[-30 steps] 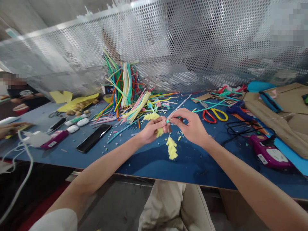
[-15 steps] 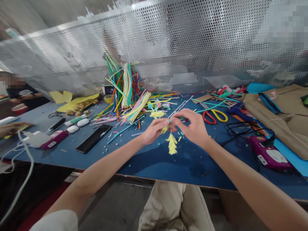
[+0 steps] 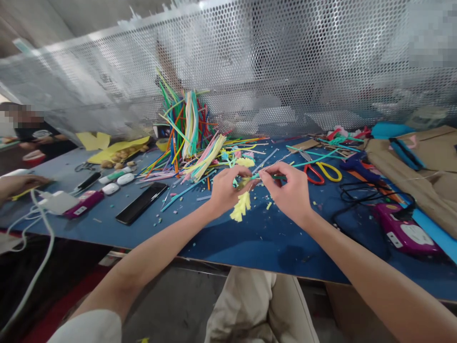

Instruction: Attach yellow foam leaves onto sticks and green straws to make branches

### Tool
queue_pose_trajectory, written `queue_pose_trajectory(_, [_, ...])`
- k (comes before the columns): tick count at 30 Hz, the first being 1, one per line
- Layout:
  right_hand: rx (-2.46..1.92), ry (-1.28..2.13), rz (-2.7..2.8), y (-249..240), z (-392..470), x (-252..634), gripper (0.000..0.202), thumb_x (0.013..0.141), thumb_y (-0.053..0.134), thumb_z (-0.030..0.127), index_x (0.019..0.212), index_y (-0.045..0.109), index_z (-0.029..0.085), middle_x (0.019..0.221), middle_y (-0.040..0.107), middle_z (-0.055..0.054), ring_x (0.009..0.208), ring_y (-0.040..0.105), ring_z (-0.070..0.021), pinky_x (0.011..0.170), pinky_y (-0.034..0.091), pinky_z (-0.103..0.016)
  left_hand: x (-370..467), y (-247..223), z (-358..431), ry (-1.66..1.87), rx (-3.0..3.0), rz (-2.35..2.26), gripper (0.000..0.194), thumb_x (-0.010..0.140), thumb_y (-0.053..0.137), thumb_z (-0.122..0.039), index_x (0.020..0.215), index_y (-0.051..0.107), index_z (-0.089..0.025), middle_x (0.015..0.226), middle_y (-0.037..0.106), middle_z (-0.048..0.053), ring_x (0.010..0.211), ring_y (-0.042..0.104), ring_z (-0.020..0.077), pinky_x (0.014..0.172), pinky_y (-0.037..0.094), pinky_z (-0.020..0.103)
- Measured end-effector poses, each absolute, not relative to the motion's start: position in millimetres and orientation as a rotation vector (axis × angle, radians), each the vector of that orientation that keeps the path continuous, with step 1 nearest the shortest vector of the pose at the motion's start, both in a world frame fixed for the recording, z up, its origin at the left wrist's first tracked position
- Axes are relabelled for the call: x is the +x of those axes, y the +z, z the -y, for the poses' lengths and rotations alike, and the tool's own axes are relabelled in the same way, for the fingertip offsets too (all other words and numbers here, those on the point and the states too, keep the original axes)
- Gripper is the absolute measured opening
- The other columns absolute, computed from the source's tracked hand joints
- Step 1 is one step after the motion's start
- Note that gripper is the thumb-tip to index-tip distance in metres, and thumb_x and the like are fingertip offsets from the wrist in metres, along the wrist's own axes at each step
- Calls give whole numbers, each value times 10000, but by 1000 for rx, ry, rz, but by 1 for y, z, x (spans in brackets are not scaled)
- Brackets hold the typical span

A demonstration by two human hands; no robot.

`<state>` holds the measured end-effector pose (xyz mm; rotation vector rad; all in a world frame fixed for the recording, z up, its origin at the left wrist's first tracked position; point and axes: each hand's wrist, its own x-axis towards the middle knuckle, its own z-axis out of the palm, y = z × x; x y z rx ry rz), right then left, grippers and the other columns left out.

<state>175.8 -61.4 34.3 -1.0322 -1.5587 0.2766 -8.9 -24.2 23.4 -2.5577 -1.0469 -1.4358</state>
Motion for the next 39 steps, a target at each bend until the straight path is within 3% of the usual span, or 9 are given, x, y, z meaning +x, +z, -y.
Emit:
queue_pose_trajectory(4, [-1035,318,1524,33,62,173,136,877,679,329,805,711,218,789,730,-27,687,655,-164,564,508,-281,-12,24,23,-1532,-2465,930,224,840,728,-367,1006,668,-228,898,761,4,752,689,128,733,481,271])
queue_pose_trajectory(13, [-993,397,1523,30,65,168,142,876,685,361,814,715,238,756,731,-20,606,626,-147,502,499,-271,-17,23,18,-1536,-2337,829,103,814,761,-370,911,758,-336,853,778,-23,797,680,160,796,448,356])
queue_pose_trajectory(18, [-897,350,1619,32,63,170,115,906,641,319,853,699,235,907,746,-47,769,678,-189,630,554,-328,-18,29,22,-1645,-2360,766,86,814,763,-334,893,750,-303,826,774,-32,742,661,144,770,468,343])
queue_pose_trajectory(25, [-755,23,1787,39,60,180,83,918,609,192,917,675,242,878,722,-62,867,653,-220,800,513,-391,-13,41,36,-1744,-2626,885,117,845,730,-368,834,745,-252,789,758,10,773,624,156,808,503,352])
queue_pose_trajectory(30, [-678,-144,1877,44,59,188,104,896,644,179,905,699,267,887,750,-39,827,660,-218,796,479,-403,-12,42,36,-1870,-2994,1050,230,833,715,-452,795,734,-226,803,730,28,767,633,150,749,527,324])
queue_pose_trajectory(34, [-595,-9,1909,47,59,189,148,894,646,160,922,712,289,900,758,-18,811,665,-203,781,486,-393,-14,31,26,-2044,-3468,1326,342,732,766,-529,811,713,-200,762,719,25,666,646,127,639,522,272])
queue_pose_trajectory(39, [-569,202,1979,44,54,190,136,911,626,173,933,694,288,867,734,-11,826,639,-192,786,500,-378,-11,19,21,-2220,-3694,1692,314,622,836,-422,718,684,-166,631,658,12,573,587,98,531,434,228])
